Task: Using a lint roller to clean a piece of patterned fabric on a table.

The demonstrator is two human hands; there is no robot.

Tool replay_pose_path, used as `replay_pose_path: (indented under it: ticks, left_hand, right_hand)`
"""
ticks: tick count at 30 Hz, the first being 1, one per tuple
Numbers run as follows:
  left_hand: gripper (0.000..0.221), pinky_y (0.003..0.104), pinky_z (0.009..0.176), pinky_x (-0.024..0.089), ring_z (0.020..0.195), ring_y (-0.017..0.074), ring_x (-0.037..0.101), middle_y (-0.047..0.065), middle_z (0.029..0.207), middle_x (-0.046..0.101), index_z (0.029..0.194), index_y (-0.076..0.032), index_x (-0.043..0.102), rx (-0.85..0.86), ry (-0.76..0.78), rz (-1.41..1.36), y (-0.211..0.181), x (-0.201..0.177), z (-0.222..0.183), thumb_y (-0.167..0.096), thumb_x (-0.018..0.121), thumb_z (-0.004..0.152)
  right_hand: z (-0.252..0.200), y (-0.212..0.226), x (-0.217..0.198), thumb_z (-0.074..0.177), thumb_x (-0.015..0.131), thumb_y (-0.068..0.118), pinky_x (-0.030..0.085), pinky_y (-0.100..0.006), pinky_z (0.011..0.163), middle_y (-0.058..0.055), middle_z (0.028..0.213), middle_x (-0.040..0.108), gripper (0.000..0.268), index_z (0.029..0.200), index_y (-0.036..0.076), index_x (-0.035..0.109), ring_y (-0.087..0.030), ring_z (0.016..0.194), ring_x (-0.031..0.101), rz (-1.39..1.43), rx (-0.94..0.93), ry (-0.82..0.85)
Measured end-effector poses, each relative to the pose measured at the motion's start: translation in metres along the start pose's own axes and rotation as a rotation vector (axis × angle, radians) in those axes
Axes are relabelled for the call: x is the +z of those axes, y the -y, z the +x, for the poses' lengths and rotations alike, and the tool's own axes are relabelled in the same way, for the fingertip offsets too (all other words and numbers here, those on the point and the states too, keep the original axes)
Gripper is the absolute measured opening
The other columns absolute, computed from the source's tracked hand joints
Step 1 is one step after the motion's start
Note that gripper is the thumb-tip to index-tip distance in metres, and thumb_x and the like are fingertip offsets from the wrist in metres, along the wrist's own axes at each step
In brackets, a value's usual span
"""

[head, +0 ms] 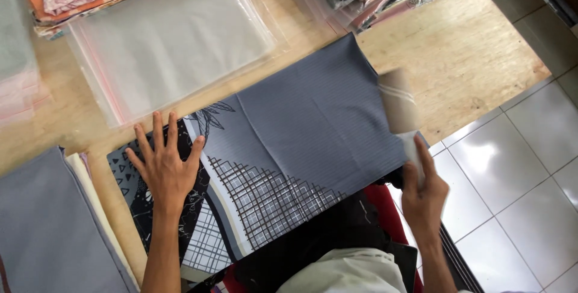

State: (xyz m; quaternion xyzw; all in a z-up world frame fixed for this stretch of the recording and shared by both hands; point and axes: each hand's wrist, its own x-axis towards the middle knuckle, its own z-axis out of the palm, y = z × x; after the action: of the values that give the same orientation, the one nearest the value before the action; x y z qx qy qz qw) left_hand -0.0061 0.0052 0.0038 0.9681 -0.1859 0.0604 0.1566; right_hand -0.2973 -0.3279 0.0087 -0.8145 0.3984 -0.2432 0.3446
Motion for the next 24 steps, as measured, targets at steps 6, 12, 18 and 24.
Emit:
replay_pose_path:
  ticks: [6, 12, 18, 24]
  left_hand:
    - [0.073, 0.079, 0.112, 0.016, 0.152, 0.0507, 0.026, 0.016, 0.168, 0.037, 0.159, -0.017, 0.048, 0.028, -0.047, 0.057, 0.005, 0.005, -0.002, -0.06, 0.051, 0.101]
    - [0.073, 0.076, 0.115, 0.009, 0.154, 0.0487, 0.021, 0.013, 0.17, 0.033, 0.16, -0.02, 0.047, -0.01, -0.007, 0.008, 0.003, 0.0, -0.001, -0.066, 0.046, 0.102]
    - [0.076, 0.077, 0.113, 0.01, 0.153, 0.051, 0.022, 0.016, 0.169, 0.033, 0.16, -0.018, 0.047, 0.0, -0.019, 0.012, 0.006, 0.003, 0.0, -0.067, 0.046, 0.102]
    - [0.076, 0.078, 0.113, 0.01, 0.153, 0.0511, 0.023, 0.017, 0.168, 0.035, 0.16, -0.019, 0.046, -0.002, -0.011, 0.017, 0.007, 0.002, 0.001, -0.066, 0.046, 0.101]
  right_hand:
    - [-0.001, 0.04, 0.074, 0.094, 0.063, 0.015, 0.051, -0.041, 0.08, -0.001, 0.091, 0.074, 0.046, 0.139, 0.022, 0.068, -0.028, 0.085, 0.066, -0.083, -0.542, 0.199]
    - [0.015, 0.05, 0.11, 0.097, 0.053, 0.027, 0.046, -0.041, 0.07, 0.002, 0.076, 0.06, 0.047, 0.143, 0.034, 0.062, -0.027, 0.075, 0.056, -0.24, -0.679, 0.297]
    - [0.099, 0.002, 0.095, 0.101, 0.057, 0.02, 0.045, -0.053, 0.071, -0.014, 0.086, 0.064, 0.039, 0.138, 0.019, 0.068, -0.039, 0.079, 0.058, -0.493, -0.518, 0.029]
    - [0.123, 0.003, 0.073, 0.106, 0.059, 0.018, 0.044, -0.056, 0.085, -0.012, 0.098, 0.062, 0.048, 0.154, 0.026, 0.057, -0.04, 0.093, 0.058, -0.346, -0.401, -0.033]
